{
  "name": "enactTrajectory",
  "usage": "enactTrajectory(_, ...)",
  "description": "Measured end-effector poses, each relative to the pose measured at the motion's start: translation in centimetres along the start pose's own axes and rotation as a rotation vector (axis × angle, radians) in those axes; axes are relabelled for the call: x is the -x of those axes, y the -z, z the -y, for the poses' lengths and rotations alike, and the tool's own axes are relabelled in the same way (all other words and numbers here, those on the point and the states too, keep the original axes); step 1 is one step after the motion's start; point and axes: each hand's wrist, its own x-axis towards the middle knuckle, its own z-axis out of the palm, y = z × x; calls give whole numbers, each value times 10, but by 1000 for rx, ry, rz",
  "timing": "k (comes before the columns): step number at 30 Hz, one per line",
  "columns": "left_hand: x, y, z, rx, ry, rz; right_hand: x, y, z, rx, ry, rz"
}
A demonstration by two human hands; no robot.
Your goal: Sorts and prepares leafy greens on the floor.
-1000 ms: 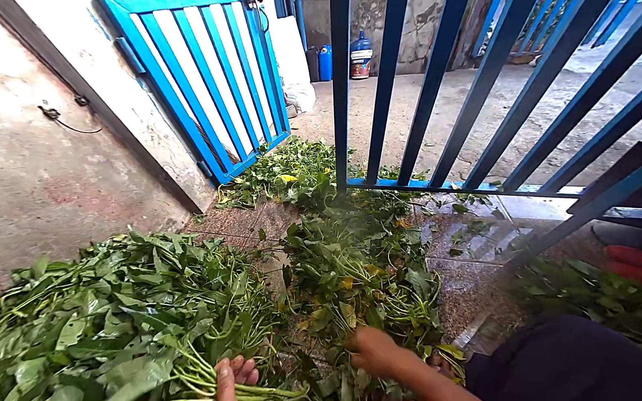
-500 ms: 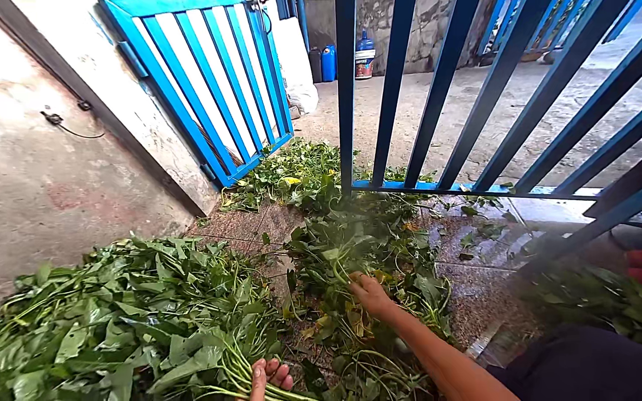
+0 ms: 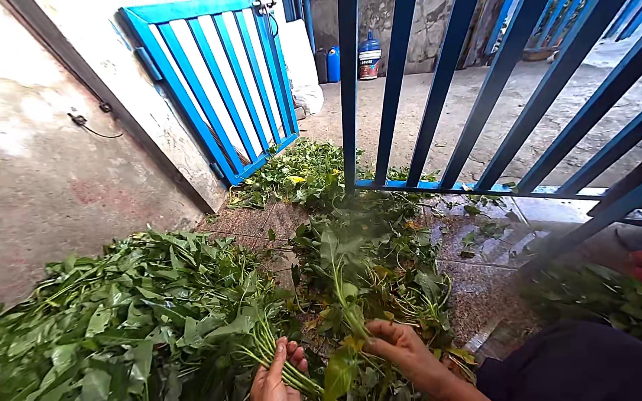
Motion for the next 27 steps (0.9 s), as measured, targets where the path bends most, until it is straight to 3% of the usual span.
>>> enactTrajectory(3, 1, 1, 1, -30, 6, 44, 19, -12, -7, 204, 219, 75)
enactTrajectory(8, -8, 10, 6, 47, 3, 154, 46, -35, -8, 562, 371, 148)
enactTrajectory(14, -8, 14, 3, 213, -24, 139, 61, -40, -10, 941, 551, 216)
enactTrajectory(27, 6, 19, -5, 233, -137, 447, 67, -24, 7, 1276, 668, 163)
